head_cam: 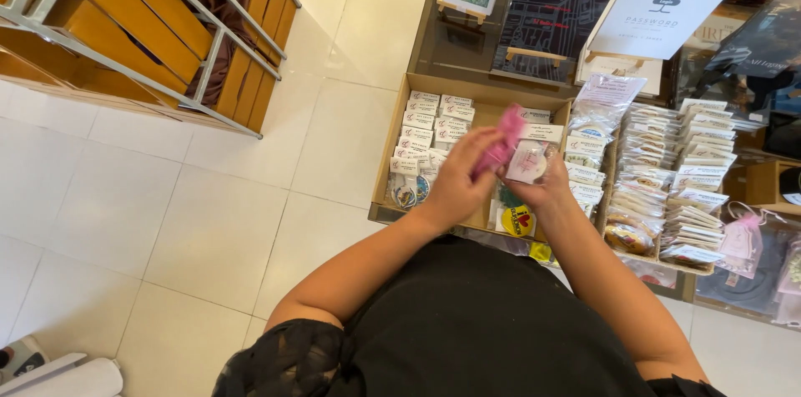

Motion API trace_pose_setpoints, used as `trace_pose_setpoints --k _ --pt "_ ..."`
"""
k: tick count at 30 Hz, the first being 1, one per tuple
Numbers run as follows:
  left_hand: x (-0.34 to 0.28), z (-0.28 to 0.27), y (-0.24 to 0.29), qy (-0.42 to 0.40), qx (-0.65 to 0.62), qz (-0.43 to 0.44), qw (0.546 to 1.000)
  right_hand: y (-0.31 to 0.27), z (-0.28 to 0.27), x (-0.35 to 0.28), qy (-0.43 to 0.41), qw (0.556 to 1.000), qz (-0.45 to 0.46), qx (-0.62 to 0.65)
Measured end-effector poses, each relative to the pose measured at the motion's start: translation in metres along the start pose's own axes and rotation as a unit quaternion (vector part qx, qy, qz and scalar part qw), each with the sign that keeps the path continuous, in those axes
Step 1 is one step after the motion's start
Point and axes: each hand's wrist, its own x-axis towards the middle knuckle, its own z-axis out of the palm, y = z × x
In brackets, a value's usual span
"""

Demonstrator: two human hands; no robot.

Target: Organizing and inspecting various small souvenir items including keychains in pink pouches and stickers on a display table.

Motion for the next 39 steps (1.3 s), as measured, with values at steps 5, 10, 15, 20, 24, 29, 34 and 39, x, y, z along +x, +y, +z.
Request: trace_pose_setpoints --k 5,10,15,20,24,29,34,39 --pt "-0.006 0.013 -0.028 -0.083 0.156 0.159 0.971 0.021 0.049 -0.013 0.096 0.994 -0.050 -0.032" --pt "0.017 -0.001 -0.010 -0.071 0.161 0.140 0.974 0.020 0.037 -0.015 0.114 0.989 -0.040 -0.082" --pt "0.036 0.012 -0.028 -0.058 0.162 0.159 0.972 0.021 0.034 -0.013 0.108 0.978 -0.063 -0.168" --pt "0.047 0.003 -0.030 -0.070 0.102 0.109 0.986 0.022 0.037 -0.015 0.100 0.977 -0.064 -0.178" --pt "0.049 -0.018 -0.044 -0.004 0.009 0.031 0.999 0.005 -0.028 0.011 0.069 0.986 -0.019 -0.148" --pt "0.052 -0.049 -0.054 0.056 -0.077 -0.049 0.994 -0.008 -0.040 0.030 0.136 0.960 -0.084 -0.229" --pt "0.033 -0.056 -0.057 0.061 -0.067 -0.089 0.992 -0.018 -0.020 0.056 0.227 0.906 -0.144 -0.326" --pt "0.014 -0.056 -0.061 0.053 -0.056 -0.071 0.994 -0.028 -0.028 0.081 0.244 0.862 -0.176 -0.407"
